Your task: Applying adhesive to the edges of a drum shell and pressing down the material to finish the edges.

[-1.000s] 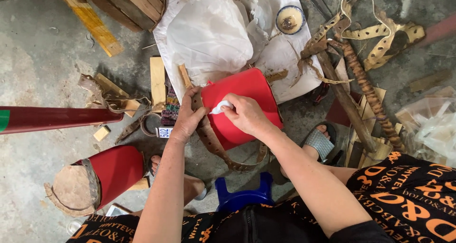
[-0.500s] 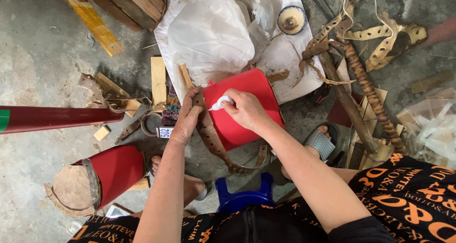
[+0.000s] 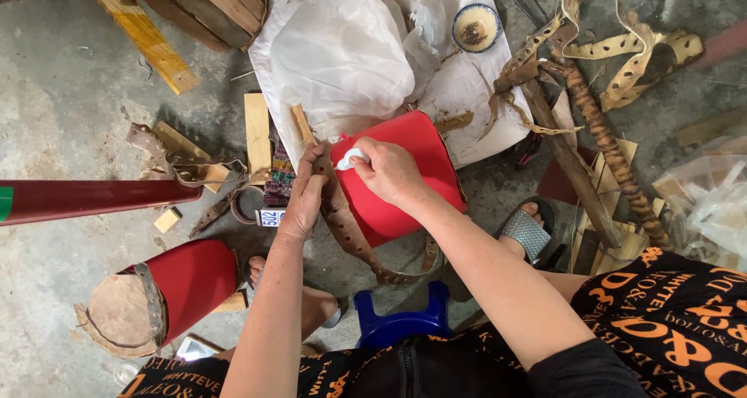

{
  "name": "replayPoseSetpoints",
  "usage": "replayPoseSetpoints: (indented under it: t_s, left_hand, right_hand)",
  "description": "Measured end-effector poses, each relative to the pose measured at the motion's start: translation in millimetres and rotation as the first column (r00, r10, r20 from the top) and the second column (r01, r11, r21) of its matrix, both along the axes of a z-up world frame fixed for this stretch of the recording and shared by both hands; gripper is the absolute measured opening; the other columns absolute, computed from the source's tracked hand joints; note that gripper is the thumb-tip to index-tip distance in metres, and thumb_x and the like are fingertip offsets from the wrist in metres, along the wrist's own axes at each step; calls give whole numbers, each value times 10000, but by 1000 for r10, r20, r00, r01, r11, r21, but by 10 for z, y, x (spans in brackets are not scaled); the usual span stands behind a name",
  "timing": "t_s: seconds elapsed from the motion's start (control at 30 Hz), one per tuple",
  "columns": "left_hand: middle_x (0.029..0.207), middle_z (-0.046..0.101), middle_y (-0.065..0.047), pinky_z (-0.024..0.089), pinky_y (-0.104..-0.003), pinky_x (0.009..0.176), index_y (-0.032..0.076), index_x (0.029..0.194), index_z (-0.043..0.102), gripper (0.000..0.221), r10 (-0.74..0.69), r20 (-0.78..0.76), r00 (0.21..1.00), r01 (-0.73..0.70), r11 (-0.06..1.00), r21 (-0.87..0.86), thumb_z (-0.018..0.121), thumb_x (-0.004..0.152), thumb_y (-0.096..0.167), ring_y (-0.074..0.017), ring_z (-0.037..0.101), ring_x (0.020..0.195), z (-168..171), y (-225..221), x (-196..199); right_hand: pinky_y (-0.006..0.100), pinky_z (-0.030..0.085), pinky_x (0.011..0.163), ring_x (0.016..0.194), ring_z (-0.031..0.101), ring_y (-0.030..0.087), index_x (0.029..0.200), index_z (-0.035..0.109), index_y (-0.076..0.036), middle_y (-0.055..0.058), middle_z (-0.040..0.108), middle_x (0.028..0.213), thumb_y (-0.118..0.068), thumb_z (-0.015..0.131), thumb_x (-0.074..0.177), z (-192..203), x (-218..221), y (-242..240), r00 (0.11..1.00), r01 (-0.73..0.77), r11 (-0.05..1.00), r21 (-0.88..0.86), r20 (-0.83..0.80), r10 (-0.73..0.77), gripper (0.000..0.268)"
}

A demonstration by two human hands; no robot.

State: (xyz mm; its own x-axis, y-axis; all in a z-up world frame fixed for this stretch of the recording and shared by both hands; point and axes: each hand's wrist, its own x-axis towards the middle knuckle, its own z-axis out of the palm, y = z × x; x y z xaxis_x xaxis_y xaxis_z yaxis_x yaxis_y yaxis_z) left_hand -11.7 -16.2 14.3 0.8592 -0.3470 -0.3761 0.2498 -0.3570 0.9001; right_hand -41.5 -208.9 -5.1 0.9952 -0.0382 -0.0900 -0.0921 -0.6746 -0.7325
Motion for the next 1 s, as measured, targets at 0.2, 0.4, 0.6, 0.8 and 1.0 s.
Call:
replayPoseSetpoints:
  t_s: [0.2, 0.4, 0.6, 0.8, 1.0]
  left_hand:
    - [1647, 216, -289, 161, -532, 1252, 104, 1460, 429, 573, -15, 21, 1000, 14, 1000, 16, 433, 887, 114, -459, 153, 1534, 20, 3, -11]
    - [1640, 230, -293, 165, -523, 1252, 102, 1458, 433, 563, -4, 23, 1000, 4, 1000, -8, 435, 896, 97, -458, 160, 1532, -34, 15, -6]
    - [1644, 220, -293, 168, -520, 1252, 100, 1468, 429, 563, 7, 13, 1000, -7, 1000, -21, 429, 906, 90, -454, 154, 1534, -75, 24, -20]
    - [1636, 233, -298, 168, -525, 1250, 103, 1454, 429, 533, -22, 33, 999, 21, 1000, 14, 437, 922, 116, -465, 170, 1525, -101, 48, -8]
    - [1611, 298, -284, 199, -510, 1250, 143, 1434, 466, 491, -32, 125, 992, 25, 998, 55, 483, 944, 163, -441, 236, 1508, -268, 78, -25]
  right_hand:
    - [373, 589, 696, 773, 729, 262, 965, 612, -186, 70, 693, 762, -284, 648, 945, -110, 53, 100, 993, 8, 996, -89, 116, 3, 106]
    - [332, 583, 689, 768, 724, 223, 945, 556, -206, 33, 666, 776, -320, 612, 967, -99, 90, 193, 978, 30, 977, -210, 209, 15, 129]
    - [349, 579, 649, 705, 717, 239, 929, 524, -204, 37, 644, 761, -299, 591, 964, -96, 141, 228, 970, 16, 963, -268, 238, 50, 121]
    - [345, 585, 668, 714, 724, 227, 933, 557, -232, 11, 642, 748, -324, 620, 955, -87, 120, 232, 965, 116, 961, -250, 258, -50, 114]
    - [441, 580, 768, 855, 724, 363, 1073, 601, -121, 138, 720, 861, -225, 553, 1031, 200, -181, -85, 898, 304, 933, 193, 268, -348, 123]
